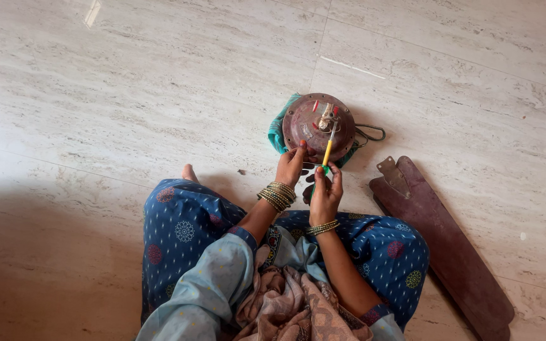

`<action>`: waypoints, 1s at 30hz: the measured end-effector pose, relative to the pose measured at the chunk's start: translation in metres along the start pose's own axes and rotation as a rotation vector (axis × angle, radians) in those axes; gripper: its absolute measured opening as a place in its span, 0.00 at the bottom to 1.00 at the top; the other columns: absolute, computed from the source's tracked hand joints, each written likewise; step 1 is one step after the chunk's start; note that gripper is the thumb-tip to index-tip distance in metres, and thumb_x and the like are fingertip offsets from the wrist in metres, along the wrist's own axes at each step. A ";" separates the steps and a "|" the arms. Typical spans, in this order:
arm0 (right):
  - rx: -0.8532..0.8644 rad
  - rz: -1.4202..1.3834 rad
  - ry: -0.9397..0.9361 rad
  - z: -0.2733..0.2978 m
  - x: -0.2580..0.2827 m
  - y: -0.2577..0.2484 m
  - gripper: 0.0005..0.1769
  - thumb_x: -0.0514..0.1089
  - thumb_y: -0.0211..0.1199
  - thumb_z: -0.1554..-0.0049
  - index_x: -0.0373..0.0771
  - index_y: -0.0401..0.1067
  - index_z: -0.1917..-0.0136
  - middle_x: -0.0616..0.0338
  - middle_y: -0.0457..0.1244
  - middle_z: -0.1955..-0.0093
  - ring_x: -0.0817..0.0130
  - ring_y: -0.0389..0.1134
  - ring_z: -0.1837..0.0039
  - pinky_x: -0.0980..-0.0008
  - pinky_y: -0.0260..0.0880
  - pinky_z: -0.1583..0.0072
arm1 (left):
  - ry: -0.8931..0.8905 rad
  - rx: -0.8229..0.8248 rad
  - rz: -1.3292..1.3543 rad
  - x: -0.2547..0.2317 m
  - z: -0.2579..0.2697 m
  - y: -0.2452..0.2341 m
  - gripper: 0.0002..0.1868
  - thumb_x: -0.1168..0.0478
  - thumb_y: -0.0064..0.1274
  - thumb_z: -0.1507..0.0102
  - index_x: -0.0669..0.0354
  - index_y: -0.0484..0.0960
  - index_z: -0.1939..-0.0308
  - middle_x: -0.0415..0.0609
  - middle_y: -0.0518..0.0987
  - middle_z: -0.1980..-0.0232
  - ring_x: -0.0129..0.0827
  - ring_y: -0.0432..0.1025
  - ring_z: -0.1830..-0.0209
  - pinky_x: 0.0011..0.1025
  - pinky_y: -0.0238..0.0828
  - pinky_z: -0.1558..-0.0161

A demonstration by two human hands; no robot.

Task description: The person sits on the floor and uses a screwdriver to remove screws from the central hub of a ceiling fan. They detach the fan blades one by one and place them on the floor beside them.

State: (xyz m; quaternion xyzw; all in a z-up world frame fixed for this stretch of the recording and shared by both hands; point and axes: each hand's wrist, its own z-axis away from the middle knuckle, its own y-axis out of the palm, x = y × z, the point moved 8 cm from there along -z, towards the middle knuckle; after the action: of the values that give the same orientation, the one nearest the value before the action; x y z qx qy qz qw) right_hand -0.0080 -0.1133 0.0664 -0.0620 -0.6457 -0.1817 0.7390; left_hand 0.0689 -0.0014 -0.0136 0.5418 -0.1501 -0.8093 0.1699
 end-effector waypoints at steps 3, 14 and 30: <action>0.025 0.022 0.180 0.001 -0.016 0.003 0.19 0.50 0.58 0.37 0.38 0.69 0.37 0.67 0.63 0.65 0.82 0.56 0.71 0.78 0.52 0.71 | -0.036 0.006 0.023 0.003 0.001 0.002 0.30 0.39 0.43 0.30 0.67 0.80 0.53 0.51 0.85 0.62 0.33 0.80 0.65 0.29 0.75 0.64; -0.079 -0.103 0.163 0.007 -0.008 0.001 0.18 0.49 0.58 0.35 0.39 0.68 0.36 0.65 0.62 0.64 0.81 0.57 0.70 0.78 0.55 0.69 | 0.000 0.050 -0.032 -0.003 0.004 0.007 0.29 0.41 0.42 0.30 0.67 0.81 0.52 0.50 0.85 0.60 0.32 0.80 0.62 0.27 0.74 0.61; -0.007 0.063 -0.119 0.012 0.014 0.010 0.19 0.51 0.59 0.35 0.35 0.66 0.39 0.70 0.63 0.63 0.85 0.57 0.63 0.80 0.55 0.62 | -0.020 0.046 0.056 0.006 -0.003 0.003 0.39 0.34 0.41 0.32 0.74 0.80 0.49 0.59 0.85 0.57 0.38 0.81 0.60 0.33 0.78 0.57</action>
State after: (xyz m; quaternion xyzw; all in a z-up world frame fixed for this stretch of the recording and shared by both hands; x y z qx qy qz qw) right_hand -0.0144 -0.1030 0.0830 -0.0958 -0.6857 -0.1567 0.7043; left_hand 0.0698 -0.0069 -0.0181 0.5332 -0.1854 -0.8059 0.1784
